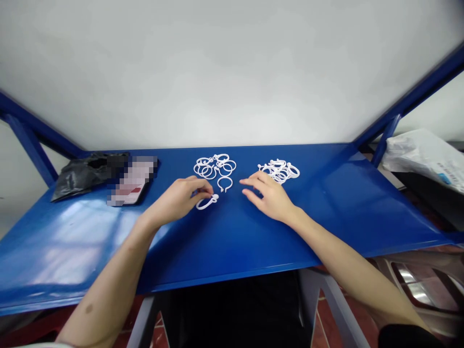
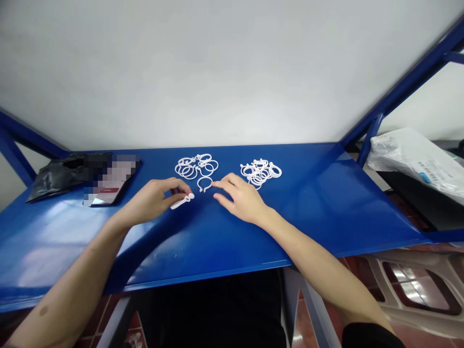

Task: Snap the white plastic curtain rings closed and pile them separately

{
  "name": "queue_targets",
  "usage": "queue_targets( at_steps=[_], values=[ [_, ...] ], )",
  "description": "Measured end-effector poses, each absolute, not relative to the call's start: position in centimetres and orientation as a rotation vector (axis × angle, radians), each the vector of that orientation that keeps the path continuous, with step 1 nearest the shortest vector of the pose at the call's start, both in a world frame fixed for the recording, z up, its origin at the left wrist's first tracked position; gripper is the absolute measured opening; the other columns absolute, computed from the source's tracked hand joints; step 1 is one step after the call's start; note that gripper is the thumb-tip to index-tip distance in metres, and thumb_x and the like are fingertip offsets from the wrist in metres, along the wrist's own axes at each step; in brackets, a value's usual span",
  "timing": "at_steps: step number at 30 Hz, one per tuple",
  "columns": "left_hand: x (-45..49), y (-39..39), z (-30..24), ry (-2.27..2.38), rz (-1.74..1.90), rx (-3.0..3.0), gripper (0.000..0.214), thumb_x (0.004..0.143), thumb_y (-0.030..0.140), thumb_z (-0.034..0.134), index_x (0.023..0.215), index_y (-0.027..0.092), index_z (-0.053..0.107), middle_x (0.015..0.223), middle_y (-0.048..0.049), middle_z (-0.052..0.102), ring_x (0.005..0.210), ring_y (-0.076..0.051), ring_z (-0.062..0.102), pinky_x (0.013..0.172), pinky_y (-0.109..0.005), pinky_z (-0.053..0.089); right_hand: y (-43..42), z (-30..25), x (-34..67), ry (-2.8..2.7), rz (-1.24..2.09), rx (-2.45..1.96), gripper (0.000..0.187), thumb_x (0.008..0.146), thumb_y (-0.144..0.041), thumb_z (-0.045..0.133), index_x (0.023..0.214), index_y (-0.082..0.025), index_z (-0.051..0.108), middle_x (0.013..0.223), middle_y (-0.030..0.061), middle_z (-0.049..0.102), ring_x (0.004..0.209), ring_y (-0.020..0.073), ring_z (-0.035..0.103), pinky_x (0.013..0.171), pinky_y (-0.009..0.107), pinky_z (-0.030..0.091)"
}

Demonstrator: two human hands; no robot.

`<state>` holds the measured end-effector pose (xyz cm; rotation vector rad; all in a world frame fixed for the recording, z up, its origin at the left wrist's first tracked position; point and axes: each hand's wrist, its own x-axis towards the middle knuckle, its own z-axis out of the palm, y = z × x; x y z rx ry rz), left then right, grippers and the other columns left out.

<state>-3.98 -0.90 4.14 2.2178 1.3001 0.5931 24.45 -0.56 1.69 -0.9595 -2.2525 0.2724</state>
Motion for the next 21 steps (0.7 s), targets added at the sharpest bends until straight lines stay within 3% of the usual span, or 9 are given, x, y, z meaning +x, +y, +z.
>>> queue_targets(
  at_steps=[4,11,21],
  values=[
    [-0.7,-2.1,3.3,1.134,0.768,1.806,0.02,0.089,0.042,0.065,0.091,0.022,0.066,0.089,-0.0023,0.072,0.08,-0.016,0.065,0.072,-0.028,0.05,-1.9,1.5,23.3,-2.228,0.575,-0.82,0.031,0.099,-0.037,0.059,0.128,-0.028,0.06,0.114,0.0068,0.063,0.08,0.0157,0.063,0.066,0.032,0.057],
    [1.7,-2.5,0.9,1.052,0.792,1.563,0.022,0.087,0.039,0.069,0.088,0.02,0.059,0.078,-0.0003,0.07,0.071,-0.013,0.065,0.067,-0.026,0.049,-1.8,1.0,22.8,-2.067,0.714,-0.793,0.013,0.099,-0.031,0.058,0.095,-0.022,0.066,0.097,0.0037,0.064,0.07,0.0114,0.059,0.064,0.027,0.051],
    [1.8,-2.6,2.3,1.264,0.87,1.53,0.025,0.091,0.042,0.059,0.093,0.021,0.073,0.085,-0.0028,0.074,0.069,-0.013,0.064,0.062,-0.025,0.053,-2.0,-0.5,22.2,-2.193,0.374,-1.044,0.009,0.098,-0.023,0.052,0.093,-0.02,0.058,0.077,0.0018,0.069,0.06,0.0134,0.061,0.055,0.025,0.042]
  ],
)
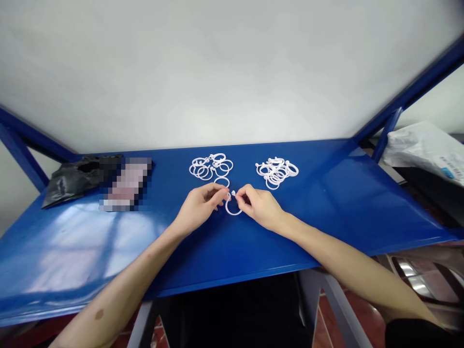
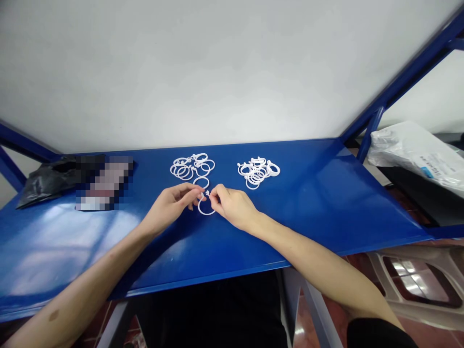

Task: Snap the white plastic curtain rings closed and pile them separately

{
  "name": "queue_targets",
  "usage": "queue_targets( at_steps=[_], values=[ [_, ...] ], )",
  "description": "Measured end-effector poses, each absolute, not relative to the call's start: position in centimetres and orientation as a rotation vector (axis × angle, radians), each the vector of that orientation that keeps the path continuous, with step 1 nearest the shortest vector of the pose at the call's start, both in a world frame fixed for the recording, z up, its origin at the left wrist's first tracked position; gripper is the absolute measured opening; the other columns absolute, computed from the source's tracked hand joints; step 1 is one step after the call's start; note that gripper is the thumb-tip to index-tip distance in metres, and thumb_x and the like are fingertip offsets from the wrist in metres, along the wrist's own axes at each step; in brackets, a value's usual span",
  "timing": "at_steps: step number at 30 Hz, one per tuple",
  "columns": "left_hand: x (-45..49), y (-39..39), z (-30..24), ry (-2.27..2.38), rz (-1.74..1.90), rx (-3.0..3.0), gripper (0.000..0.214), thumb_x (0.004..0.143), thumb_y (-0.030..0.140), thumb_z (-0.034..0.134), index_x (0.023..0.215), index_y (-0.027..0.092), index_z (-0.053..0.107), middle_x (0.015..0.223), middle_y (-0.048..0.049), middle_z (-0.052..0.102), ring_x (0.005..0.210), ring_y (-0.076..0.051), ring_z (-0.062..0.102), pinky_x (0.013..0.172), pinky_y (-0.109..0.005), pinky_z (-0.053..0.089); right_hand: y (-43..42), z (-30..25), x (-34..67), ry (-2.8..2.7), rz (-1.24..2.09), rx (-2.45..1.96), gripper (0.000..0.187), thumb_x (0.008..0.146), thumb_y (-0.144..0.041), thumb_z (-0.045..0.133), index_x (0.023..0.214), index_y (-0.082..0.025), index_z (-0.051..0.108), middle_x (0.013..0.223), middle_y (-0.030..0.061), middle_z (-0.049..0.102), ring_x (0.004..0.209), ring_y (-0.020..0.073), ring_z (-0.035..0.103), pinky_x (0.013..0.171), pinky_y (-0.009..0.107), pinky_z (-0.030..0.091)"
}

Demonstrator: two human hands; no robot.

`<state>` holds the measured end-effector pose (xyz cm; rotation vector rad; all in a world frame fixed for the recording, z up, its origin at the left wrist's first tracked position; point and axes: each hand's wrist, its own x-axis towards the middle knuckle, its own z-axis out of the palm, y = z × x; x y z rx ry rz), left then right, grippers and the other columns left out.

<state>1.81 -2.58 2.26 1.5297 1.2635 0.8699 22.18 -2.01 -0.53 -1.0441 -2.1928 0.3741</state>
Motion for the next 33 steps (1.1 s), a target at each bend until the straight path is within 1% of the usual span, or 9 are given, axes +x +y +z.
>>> queue_targets(
  at_steps=[3,6,11,15,21,24,27,29,33],
  values=[
    [1.9,-2.6,2.1,1.24,0.842,1.525,0.026,0.089,0.044,0.064,0.091,0.021,0.076,0.08,-0.0027,0.075,0.066,-0.013,0.062,0.061,-0.024,0.052,-2.1,-0.3,22.2,-2.221,0.318,-0.995,0.014,0.101,-0.023,0.048,0.092,-0.02,0.058,0.083,0.0038,0.071,0.068,0.0143,0.065,0.061,0.026,0.046],
    [2.1,-2.7,1.8,1.213,0.908,1.462,0.027,0.085,0.044,0.068,0.094,0.02,0.078,0.081,-0.0032,0.076,0.066,-0.013,0.062,0.063,-0.025,0.052,-2.0,0.0,22.3,-2.177,0.395,-0.895,0.014,0.104,-0.026,0.048,0.097,-0.02,0.06,0.09,0.0047,0.07,0.077,0.0148,0.067,0.068,0.027,0.051],
    [2.4,-3.2,1.3,1.219,0.996,1.416,0.027,0.08,0.044,0.073,0.091,0.019,0.08,0.087,-0.0046,0.079,0.076,-0.017,0.069,0.072,-0.028,0.055,-2.5,0.3,22.2,-2.165,0.473,-0.787,0.016,0.104,-0.027,0.05,0.094,-0.02,0.06,0.087,0.0037,0.067,0.077,0.0148,0.064,0.07,0.028,0.052],
    [2.4,-3.9,0.8,1.25,1.007,1.505,0.024,0.083,0.04,0.07,0.092,0.021,0.08,0.094,-0.0047,0.08,0.086,-0.021,0.073,0.082,-0.031,0.055,-3.1,0.3,22.3,-2.264,0.351,-0.757,0.023,0.106,-0.025,0.044,0.089,-0.019,0.058,0.082,0.0047,0.066,0.075,0.0152,0.061,0.069,0.029,0.051],
    [2.4,-4.1,0.9,1.284,1.012,1.82,0.021,0.092,0.035,0.062,0.098,0.023,0.079,0.098,-0.0024,0.08,0.086,-0.02,0.074,0.081,-0.03,0.056,-2.8,0.4,22.3,-2.381,0.114,-0.677,0.028,0.107,-0.02,0.04,0.089,-0.018,0.061,0.079,0.0052,0.066,0.072,0.0157,0.059,0.065,0.028,0.05],
    [2.3,-3.3,1.1,1.294,1.031,2.001,0.026,0.094,0.036,0.062,0.114,0.022,0.074,0.106,-0.0035,0.079,0.093,-0.02,0.073,0.086,-0.032,0.056,-1.4,1.2,22.7,-2.341,0.079,-0.774,0.024,0.106,-0.024,0.044,0.093,-0.018,0.064,0.088,0.0073,0.069,0.082,0.0177,0.063,0.075,0.031,0.052],
    [1.6,-2.1,0.8,1.414,1.02,2.275,0.036,0.095,0.033,0.063,0.128,0.02,0.064,0.113,-0.0072,0.075,0.104,-0.024,0.066,0.096,-0.041,0.054,0.8,1.9,24.7,-2.161,-0.008,-1.041,0.02,0.104,-0.026,0.05,0.097,-0.018,0.067,0.091,0.0084,0.069,0.085,0.0201,0.064,0.079,0.034,0.053],
    [0.8,-1.3,0.2,1.483,0.919,2.506,0.033,0.095,0.029,0.062,0.125,0.017,0.066,0.119,-0.0116,0.071,0.113,-0.029,0.059,0.1,-0.048,0.05,2.4,1.9,27.0,-2.02,-0.072,-1.226,0.02,0.102,-0.028,0.053,0.099,-0.017,0.07,0.092,0.0093,0.067,0.083,0.0209,0.064,0.075,0.034,0.054],
    [-0.2,-0.2,-0.8,1.486,0.741,2.684,0.02,0.095,0.024,0.059,0.108,0.018,0.073,0.12,-0.0131,0.066,0.111,-0.032,0.055,0.096,-0.051,0.049,4.5,1.5,31.0,-1.89,-0.164,-1.495,0.022,0.098,-0.026,0.055,0.104,-0.016,0.074,0.102,0.013,0.066,0.086,0.0242,0.064,0.079,0.04,0.055]
  ],
)
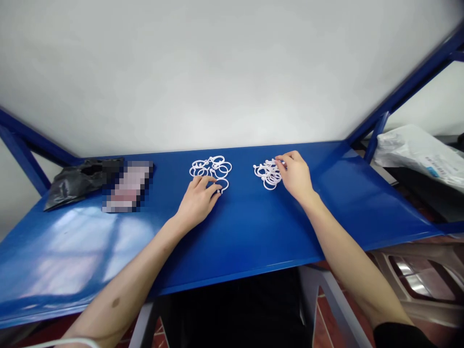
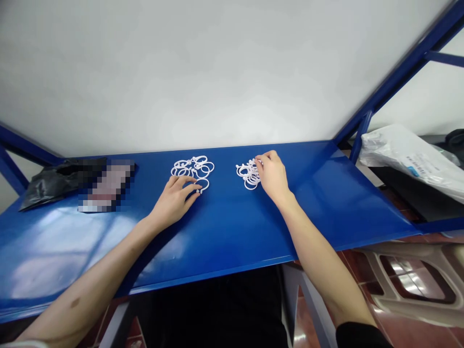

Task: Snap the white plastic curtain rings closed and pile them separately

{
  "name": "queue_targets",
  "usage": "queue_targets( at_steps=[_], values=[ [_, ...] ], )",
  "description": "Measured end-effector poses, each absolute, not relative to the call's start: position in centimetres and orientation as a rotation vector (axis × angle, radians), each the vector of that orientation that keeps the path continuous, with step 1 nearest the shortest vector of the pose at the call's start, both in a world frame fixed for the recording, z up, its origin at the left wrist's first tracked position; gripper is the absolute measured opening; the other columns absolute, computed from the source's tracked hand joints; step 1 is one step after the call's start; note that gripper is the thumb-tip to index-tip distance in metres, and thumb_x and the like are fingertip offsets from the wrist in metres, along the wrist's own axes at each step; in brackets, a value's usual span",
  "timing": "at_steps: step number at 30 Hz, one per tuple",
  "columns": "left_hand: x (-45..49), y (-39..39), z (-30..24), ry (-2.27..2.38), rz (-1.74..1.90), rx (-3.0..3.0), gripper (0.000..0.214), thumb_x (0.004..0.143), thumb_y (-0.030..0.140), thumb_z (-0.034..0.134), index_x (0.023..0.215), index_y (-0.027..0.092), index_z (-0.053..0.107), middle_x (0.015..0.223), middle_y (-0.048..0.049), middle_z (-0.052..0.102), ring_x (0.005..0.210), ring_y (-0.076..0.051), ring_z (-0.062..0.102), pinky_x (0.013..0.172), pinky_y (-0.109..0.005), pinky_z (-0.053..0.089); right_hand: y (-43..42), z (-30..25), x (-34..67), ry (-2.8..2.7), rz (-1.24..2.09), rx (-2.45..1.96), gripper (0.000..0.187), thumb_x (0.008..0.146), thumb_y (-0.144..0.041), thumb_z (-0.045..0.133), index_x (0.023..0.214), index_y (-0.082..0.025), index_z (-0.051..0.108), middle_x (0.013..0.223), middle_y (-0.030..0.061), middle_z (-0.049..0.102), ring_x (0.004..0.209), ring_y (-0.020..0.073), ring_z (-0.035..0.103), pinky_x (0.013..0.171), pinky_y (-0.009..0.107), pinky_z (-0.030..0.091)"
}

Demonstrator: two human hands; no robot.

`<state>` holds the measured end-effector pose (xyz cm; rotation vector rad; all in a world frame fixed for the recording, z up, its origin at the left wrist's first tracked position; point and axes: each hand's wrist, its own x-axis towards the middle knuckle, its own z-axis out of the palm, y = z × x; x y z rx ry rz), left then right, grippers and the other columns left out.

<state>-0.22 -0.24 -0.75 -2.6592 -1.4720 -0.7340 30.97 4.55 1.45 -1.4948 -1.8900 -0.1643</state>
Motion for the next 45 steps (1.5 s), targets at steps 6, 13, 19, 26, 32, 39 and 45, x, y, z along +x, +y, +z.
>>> queue_targets(
  at_steps=[6,13,19,26,32,39,45],
  values=[
    [0.2,-0.9,0.0,-1.52,-0.91,-2.806,0.016,0.098,0.029,0.056,0.1,0.021,0.07,0.106,-0.0078,0.071,0.102,-0.026,0.058,0.093,-0.046,0.048,3.0,2.0,29.2,-1.953,-0.183,-1.352,0.026,0.099,-0.032,0.054,0.116,-0.02,0.07,0.108,0.0133,0.066,0.105,0.0298,0.06,0.093,0.051,0.053],
    [1.2,-2.2,0.8,-2.047,-1.576,-3.144,0.022,0.099,0.04,0.049,0.103,0.021,0.059,0.093,-0.0027,0.071,0.077,-0.015,0.065,0.076,-0.032,0.054,-1.1,1.4,23.5,-2.326,0.353,-0.87,0.034,0.1,-0.03,0.056,0.133,-0.024,0.057,0.134,0.012,0.059,0.12,0.0247,0.061,0.094,0.044,0.058],
    [1.5,-2.2,0.9,-2.153,-1.714,-3.07,0.018,0.095,0.033,0.051,0.097,0.02,0.063,0.089,-0.0009,0.069,0.079,-0.014,0.067,0.08,-0.031,0.055,-1.4,1.2,23.3,-2.188,0.706,-0.921,0.011,0.098,-0.029,0.061,0.102,-0.021,0.067,0.089,0.0015,0.069,0.076,0.0133,0.064,0.069,0.026,0.052],
    [2.3,-2.6,0.9,-2.255,-1.988,-2.84,0.029,0.09,0.042,0.063,0.108,0.019,0.064,0.096,-0.0028,0.072,0.077,-0.014,0.069,0.077,-0.03,0.059,-1.5,0.5,23.0,-2.295,0.493,-0.824,0.012,0.097,-0.029,0.064,0.089,-0.02,0.067,0.088,0.0033,0.069,0.085,0.0169,0.062,0.078,0.031,0.051],
    [2.2,-2.5,0.8,-2.23,-2.078,-2.847,0.026,0.086,0.042,0.069,0.097,0.018,0.068,0.084,-0.0018,0.072,0.071,-0.013,0.068,0.072,-0.029,0.058,-2.1,0.6,22.7,-2.235,0.333,-0.898,0.022,0.095,-0.041,0.065,0.105,-0.021,0.069,0.112,0.0101,0.064,0.091,0.0189,0.064,0.072,0.032,0.055],
    [2.3,-2.6,1.1,-2.239,-2.141,-2.813,0.031,0.083,0.041,0.073,0.103,0.017,0.071,0.089,-0.0038,0.075,0.069,-0.014,0.069,0.07,-0.03,0.059,-1.7,0.6,22.6,-2.002,0.708,-1.003,0.014,0.1,-0.028,0.057,0.111,-0.021,0.063,0.08,-0.0019,0.07,0.067,0.0117,0.067,0.066,0.024,0.053],
    [2.4,-2.6,0.7,-2.399,-2.083,-2.659,0.031,0.081,0.045,0.074,0.092,0.016,0.076,0.078,-0.0042,0.076,0.065,-0.015,0.066,0.066,-0.028,0.057,-2.1,0.5,22.4,-1.968,0.765,-0.958,0.015,0.1,-0.032,0.057,0.109,-0.022,0.065,0.082,-0.0013,0.073,0.066,0.0112,0.069,0.064,0.023,0.053]
  ],
)
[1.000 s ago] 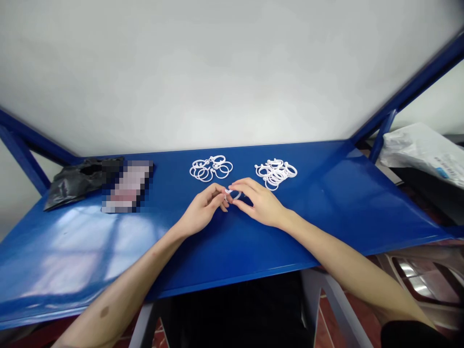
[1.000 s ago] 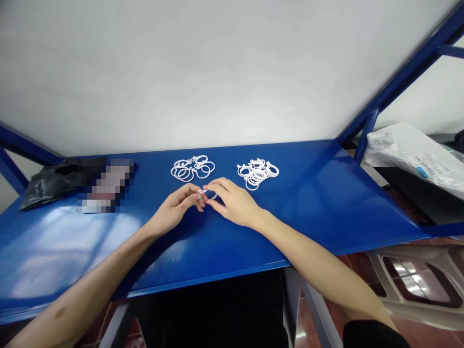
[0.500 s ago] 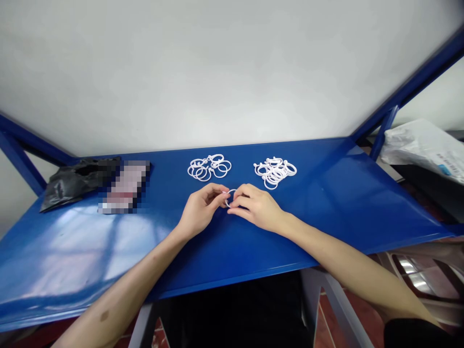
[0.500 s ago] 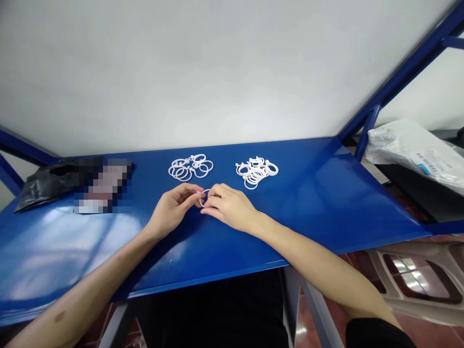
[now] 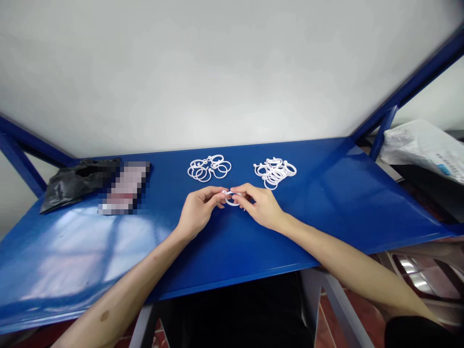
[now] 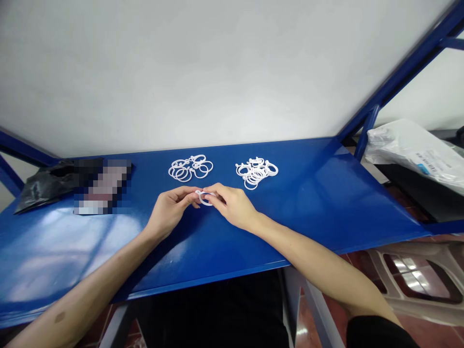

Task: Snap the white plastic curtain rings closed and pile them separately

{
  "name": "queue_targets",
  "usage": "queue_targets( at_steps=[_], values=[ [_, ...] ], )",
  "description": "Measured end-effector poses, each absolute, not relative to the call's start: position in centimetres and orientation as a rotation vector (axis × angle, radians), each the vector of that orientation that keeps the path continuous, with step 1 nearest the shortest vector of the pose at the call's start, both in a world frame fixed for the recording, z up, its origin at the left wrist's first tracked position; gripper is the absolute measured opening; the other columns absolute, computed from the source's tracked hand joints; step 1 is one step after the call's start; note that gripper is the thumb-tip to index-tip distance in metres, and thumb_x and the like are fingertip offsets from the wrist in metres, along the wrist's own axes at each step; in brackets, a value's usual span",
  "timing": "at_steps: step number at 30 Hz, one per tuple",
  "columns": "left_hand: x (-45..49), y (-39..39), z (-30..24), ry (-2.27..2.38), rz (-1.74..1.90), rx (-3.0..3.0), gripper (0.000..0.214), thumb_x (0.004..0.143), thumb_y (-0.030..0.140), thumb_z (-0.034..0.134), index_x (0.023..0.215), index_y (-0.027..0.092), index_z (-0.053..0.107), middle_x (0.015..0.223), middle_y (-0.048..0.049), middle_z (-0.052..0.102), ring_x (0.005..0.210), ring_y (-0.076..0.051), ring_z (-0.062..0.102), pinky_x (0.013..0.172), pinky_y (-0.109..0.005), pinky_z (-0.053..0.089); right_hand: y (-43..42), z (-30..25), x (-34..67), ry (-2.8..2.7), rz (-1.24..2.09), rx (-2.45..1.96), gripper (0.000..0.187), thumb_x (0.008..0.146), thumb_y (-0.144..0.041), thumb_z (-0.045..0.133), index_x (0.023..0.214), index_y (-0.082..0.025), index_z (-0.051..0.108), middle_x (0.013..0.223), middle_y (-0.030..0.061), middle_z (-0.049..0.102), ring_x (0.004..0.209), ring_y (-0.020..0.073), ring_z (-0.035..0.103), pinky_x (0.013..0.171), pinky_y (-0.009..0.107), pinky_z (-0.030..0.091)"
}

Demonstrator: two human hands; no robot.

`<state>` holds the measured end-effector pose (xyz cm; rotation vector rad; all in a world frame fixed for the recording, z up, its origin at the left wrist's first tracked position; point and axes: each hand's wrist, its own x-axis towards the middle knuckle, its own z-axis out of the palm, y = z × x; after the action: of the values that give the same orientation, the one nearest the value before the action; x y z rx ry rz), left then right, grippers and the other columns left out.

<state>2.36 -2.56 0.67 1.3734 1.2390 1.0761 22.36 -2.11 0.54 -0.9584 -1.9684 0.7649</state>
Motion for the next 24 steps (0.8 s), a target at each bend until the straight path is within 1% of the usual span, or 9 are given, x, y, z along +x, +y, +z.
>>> queue_targets(
  at_steps=[3,6,9,14,16,18,20,22,24],
  values=[
    [2.4,-2.7,0.2,1.276,1.099,1.35,0.03,0.08,0.044,0.075,0.093,0.017,0.079,0.079,-0.0041,0.077,0.065,-0.014,0.066,0.066,-0.027,0.056,-2.3,0.5,22.2,-1.987,0.765,-0.958,0.016,0.101,-0.034,0.057,0.099,-0.021,0.066,0.082,-0.0004,0.074,0.065,0.0111,0.068,0.062,0.022,0.052],
    [2.4,-3.0,-0.2,1.303,1.133,1.365,0.03,0.08,0.044,0.076,0.094,0.018,0.08,0.074,-0.0029,0.075,0.066,-0.015,0.066,0.068,-0.027,0.056,-2.6,0.5,22.2,-2.0,0.769,-0.955,0.019,0.102,-0.034,0.055,0.095,-0.021,0.066,0.082,0.0003,0.074,0.065,0.0113,0.068,0.062,0.023,0.052],
    [2.4,-3.3,-0.4,1.318,1.156,1.396,0.03,0.08,0.044,0.075,0.095,0.019,0.08,0.075,-0.0031,0.076,0.068,-0.016,0.068,0.07,-0.028,0.057,-2.9,0.6,22.2,-2.022,0.769,-0.932,0.02,0.103,-0.034,0.053,0.096,-0.021,0.067,0.085,0.0009,0.075,0.068,0.0118,0.069,0.063,0.023,0.053],
    [2.0,-3.4,0.1,1.37,1.118,1.624,0.024,0.086,0.042,0.07,0.096,0.023,0.079,0.088,-0.0032,0.08,0.079,-0.019,0.074,0.08,-0.032,0.059,-2.8,0.5,22.0,-2.093,0.683,-0.876,0.017,0.104,-0.028,0.052,0.101,-0.021,0.067,0.093,0.0019,0.075,0.08,0.0136,0.072,0.071,0.025,0.055],
    [1.9,-2.9,0.3,1.375,1.06,1.832,0.025,0.09,0.041,0.067,0.106,0.024,0.077,0.093,-0.0027,0.08,0.084,-0.02,0.074,0.085,-0.034,0.058,-2.1,0.7,22.3,-2.159,0.566,-0.894,0.017,0.104,-0.027,0.051,0.104,-0.021,0.067,0.098,0.0039,0.074,0.089,0.016,0.071,0.078,0.029,0.055],
    [1.6,-2.1,0.3,1.383,1.0,2.061,0.032,0.093,0.04,0.063,0.119,0.024,0.071,0.097,-0.0033,0.08,0.091,-0.022,0.072,0.088,-0.036,0.057,-1.0,1.5,23.5,-2.244,0.414,-0.975,0.018,0.102,-0.025,0.053,0.106,-0.021,0.07,0.106,0.007,0.071,0.093,0.0185,0.069,0.081,0.033,0.055],
    [1.3,-1.3,-0.1,1.439,0.959,2.288,0.036,0.096,0.038,0.06,0.127,0.022,0.066,0.104,-0.0061,0.078,0.101,-0.025,0.067,0.094,-0.042,0.055,0.2,2.8,25.9,-2.291,0.291,-1.12,0.018,0.1,-0.025,0.056,0.105,-0.021,0.073,0.111,0.0092,0.068,0.087,0.0187,0.067,0.077,0.034,0.054],
    [0.8,-0.5,-0.6,1.52,0.894,2.485,0.04,0.097,0.035,0.056,0.133,0.02,0.063,0.12,-0.0106,0.073,0.115,-0.03,0.06,0.101,-0.048,0.05,1.3,4.3,29.2,-2.29,0.276,-1.223,0.018,0.098,-0.025,0.058,0.098,-0.023,0.076,0.101,0.0071,0.068,0.084,0.0184,0.066,0.077,0.034,0.053],
    [0.4,-0.1,-1.2,1.577,0.787,2.613,0.045,0.098,0.03,0.052,0.141,0.019,0.057,0.137,-0.0128,0.064,0.126,-0.034,0.053,0.105,-0.052,0.045,2.0,5.4,32.7,-2.262,0.312,-1.368,0.013,0.093,-0.028,0.064,0.093,-0.024,0.077,0.091,0.0044,0.07,0.078,0.0179,0.066,0.073,0.034,0.051]
  ],
)
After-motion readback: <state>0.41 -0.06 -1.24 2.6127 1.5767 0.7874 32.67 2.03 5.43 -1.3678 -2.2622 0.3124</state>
